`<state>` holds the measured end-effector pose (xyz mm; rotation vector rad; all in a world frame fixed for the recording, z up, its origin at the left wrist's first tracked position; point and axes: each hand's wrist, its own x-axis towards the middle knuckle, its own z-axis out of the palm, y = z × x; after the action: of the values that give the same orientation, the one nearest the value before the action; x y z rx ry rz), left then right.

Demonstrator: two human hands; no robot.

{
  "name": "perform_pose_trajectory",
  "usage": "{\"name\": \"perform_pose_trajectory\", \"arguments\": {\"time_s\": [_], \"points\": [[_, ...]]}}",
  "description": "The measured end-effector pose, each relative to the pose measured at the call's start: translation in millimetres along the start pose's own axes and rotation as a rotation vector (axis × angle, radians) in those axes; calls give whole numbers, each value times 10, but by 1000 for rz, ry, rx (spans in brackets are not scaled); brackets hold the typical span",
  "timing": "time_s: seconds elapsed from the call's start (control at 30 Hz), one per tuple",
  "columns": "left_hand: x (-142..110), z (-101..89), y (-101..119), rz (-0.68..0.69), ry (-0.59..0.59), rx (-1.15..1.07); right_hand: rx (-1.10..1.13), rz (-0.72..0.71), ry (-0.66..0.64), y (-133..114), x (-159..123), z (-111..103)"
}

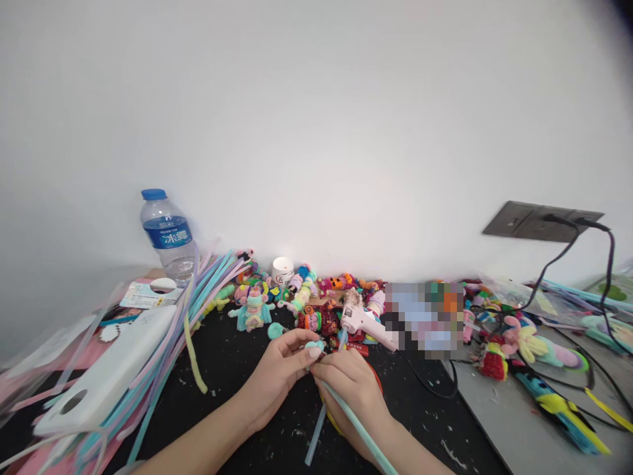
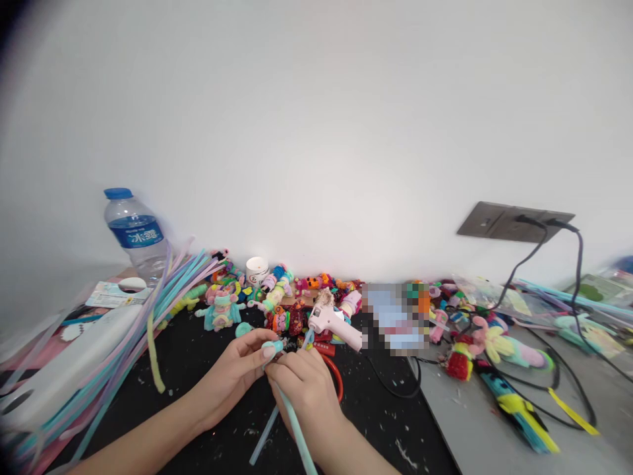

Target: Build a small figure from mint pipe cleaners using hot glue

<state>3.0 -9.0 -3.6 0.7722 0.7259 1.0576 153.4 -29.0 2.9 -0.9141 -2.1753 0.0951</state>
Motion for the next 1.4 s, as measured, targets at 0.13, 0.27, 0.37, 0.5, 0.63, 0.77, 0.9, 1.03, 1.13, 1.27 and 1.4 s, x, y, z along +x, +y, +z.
{"name": "perform_pose_trajectory", "arguments": {"time_s": [0.13, 0.27, 0.37, 0.5, 0.63, 0.77, 0.9, 1.03, 1.13, 1.27, 1.4], "points": [[-10, -6, 21, 17, 20, 36, 15, 39, -41, 6, -13, -76], [-5, -12, 43, 25, 18, 20, 132, 128, -8, 27, -34, -123], [-7, -21, 52, -5, 3, -7, 220, 239, 44, 53, -46, -132], [-18, -26, 66, -52, -49, 4, 315, 356, 94, 84, -54, -132], [-21, -21, 78, -71, -120, 53, 401, 372, 90, 82, -45, -140], [-17, -27, 88, -63, -173, 168, 468, 341, 70, 67, -32, -155], [-11, -46, 107, -28, -213, 232, 504, 317, 43, 63, -30, -171], [-9, -62, 128, -52, -246, 253, 524, 307, -1, 58, -17, -192], [-7, -76, 135, -84, -290, 262, 541, 300, -32, 50, -2, -209], [-2, -98, 129, -97, -341, 263, 555, 292, -56, 48, 7, -222], [0, -101, 129, -88, -336, 301, 542, 272, -70, 44, 5, -221]]}}
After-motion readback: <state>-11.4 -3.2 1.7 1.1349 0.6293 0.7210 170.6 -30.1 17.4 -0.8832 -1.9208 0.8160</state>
